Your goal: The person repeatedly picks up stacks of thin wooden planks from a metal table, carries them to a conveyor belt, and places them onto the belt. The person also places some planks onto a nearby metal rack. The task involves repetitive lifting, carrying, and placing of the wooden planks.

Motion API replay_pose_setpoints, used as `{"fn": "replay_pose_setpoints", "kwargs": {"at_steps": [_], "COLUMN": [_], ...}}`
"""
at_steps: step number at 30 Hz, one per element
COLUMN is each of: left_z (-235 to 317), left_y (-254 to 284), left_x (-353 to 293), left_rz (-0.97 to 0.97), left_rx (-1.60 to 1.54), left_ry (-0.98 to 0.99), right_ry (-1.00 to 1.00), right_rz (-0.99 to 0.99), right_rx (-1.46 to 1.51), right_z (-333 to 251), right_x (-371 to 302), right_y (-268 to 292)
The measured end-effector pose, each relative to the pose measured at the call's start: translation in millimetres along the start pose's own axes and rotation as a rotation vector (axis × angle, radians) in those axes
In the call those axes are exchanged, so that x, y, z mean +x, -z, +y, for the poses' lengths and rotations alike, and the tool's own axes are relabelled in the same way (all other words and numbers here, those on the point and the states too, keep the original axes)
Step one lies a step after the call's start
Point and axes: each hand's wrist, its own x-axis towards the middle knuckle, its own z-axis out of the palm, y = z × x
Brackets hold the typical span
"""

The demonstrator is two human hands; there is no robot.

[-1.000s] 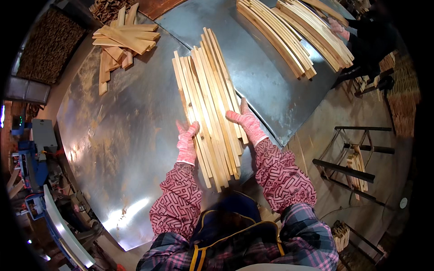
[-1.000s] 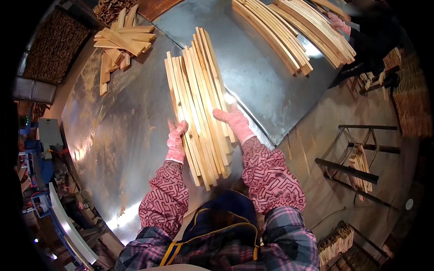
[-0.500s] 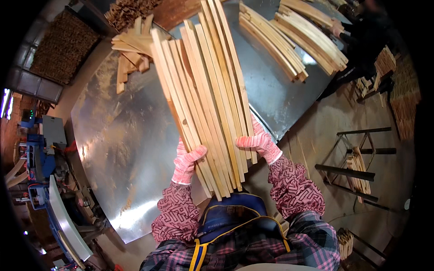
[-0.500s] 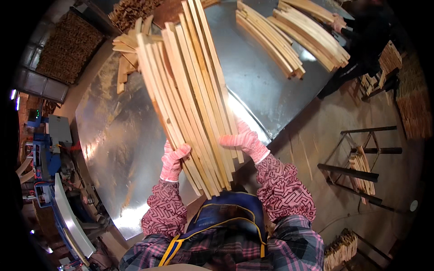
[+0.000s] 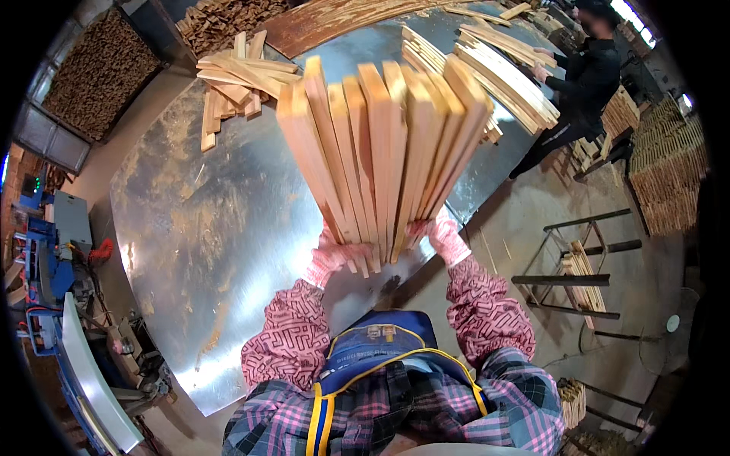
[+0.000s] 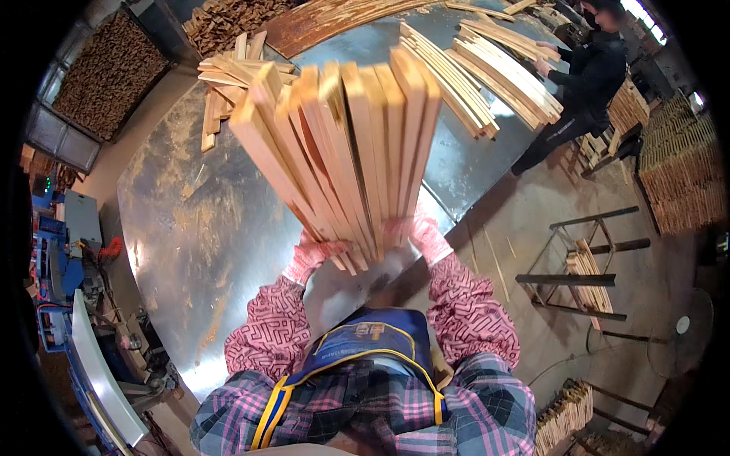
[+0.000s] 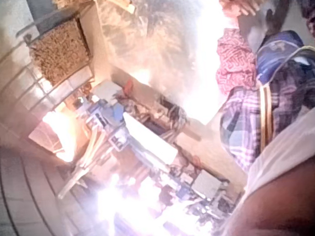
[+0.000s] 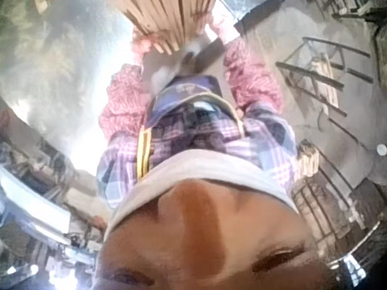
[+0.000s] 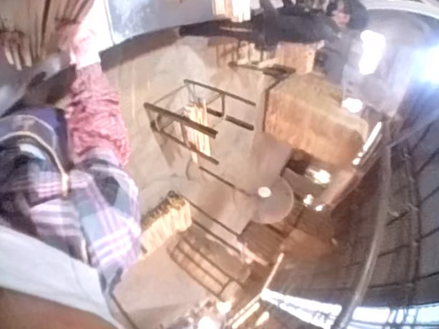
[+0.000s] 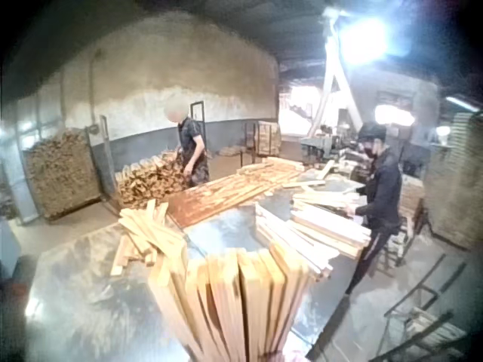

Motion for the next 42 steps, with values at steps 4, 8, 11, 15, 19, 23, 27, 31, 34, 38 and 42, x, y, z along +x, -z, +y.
{"fn": "replay_pose_setpoints", "kwargs": {"at_steps": [4,8,11,15,19,23,27,31,34,38,42], "left_z": [13,-25,-59,-79,-40,-49,-99,-112,-120,-127,-116], "left_y": [21,34,47,82,96,86,119,154,162,143,87], "left_x": [-18,-56,-72,-69,-50,-58,-110,-128,-131,-133,-110], "left_rz": [-0.034,0.156,0.153,0.010,-0.273,-0.133,0.305,0.363,0.254,0.212,0.331], "left_rx": [-0.209,-0.326,-0.326,0.006,0.535,0.418,-0.308,-0.101,0.496,0.713,0.176], "left_ry": [0.134,0.245,0.307,0.802,1.055,1.032,0.748,0.738,0.646,0.321,0.670], "right_ry": [0.219,0.070,-0.123,-0.219,-0.200,-0.259,-0.120,-0.183,-0.219,-0.204,-0.172], "right_rz": [0.022,0.022,-0.089,0.046,0.136,0.136,0.243,0.552,0.655,0.637,0.561], "right_rx": [-0.158,-0.419,-0.244,-0.392,-1.247,-0.973,-0.693,-0.327,-0.086,-0.018,-0.040], "right_z": [-21,-18,16,62,107,94,94,156,176,186,200], "right_x": [2,17,37,54,80,60,29,-32,-75,-93,-88], "right_y": [-32,-62,-67,-84,-79,-70,-34,60,80,77,86]}}
